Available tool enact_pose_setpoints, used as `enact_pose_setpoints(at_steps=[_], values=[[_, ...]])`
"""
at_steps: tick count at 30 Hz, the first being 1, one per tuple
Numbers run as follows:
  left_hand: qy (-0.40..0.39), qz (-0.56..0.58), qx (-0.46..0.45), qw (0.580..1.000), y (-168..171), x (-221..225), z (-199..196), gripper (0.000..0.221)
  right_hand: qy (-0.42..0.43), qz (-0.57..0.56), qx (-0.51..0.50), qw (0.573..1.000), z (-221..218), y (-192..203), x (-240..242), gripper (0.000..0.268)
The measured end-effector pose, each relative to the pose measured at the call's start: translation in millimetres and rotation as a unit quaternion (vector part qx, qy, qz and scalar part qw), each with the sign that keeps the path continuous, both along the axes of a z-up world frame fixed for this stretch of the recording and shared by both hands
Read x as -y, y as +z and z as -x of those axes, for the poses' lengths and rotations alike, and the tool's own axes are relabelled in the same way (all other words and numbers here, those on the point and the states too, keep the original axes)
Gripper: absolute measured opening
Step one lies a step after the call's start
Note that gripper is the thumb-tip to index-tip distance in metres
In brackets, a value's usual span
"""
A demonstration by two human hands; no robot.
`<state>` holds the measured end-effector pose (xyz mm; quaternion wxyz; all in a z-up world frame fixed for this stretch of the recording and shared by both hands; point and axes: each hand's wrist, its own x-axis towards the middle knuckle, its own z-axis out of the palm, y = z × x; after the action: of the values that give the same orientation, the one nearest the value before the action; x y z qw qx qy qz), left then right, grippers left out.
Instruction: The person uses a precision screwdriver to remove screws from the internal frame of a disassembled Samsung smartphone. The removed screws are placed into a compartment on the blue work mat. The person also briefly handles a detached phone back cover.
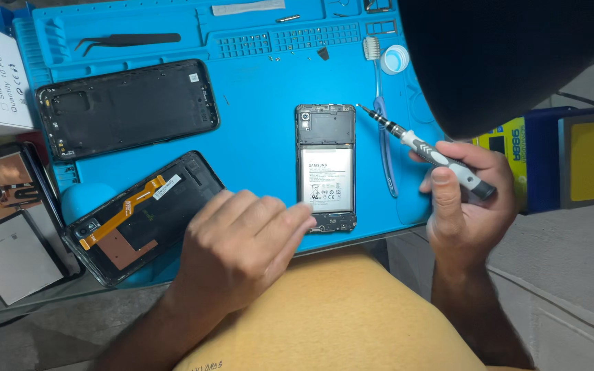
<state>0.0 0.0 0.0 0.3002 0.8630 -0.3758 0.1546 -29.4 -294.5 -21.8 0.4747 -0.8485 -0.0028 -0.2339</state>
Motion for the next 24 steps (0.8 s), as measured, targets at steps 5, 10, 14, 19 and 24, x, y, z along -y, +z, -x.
enact_pose_setpoints(at_steps=[5,10,14,19,24], values=[[0.093,-0.114,-0.013,0.989,17.8,32.0,-17.7,0.032,0.001,-0.007,-0.005,1.000,1.1,-9.2,5.3,0.031],[0.150,-0.174,-0.001,0.973,14.2,59.7,-39.7,0.041,0.006,-0.029,-0.004,1.000,0.4,-10.3,4.4,0.031],[0.142,-0.124,0.009,0.982,5.3,64.9,-50.4,0.043,0.004,-0.027,-0.012,1.000,0.3,-7.3,2.0,0.032],[0.114,-0.093,0.005,0.989,0.2,64.1,-50.2,0.044,0.001,-0.034,-0.025,0.999,-1.6,-5.0,0.5,0.032],[0.114,-0.092,-0.016,0.989,-3.8,64.2,-50.3,0.048,0.002,-0.035,-0.018,0.999,-3.4,-6.2,1.8,0.031]])
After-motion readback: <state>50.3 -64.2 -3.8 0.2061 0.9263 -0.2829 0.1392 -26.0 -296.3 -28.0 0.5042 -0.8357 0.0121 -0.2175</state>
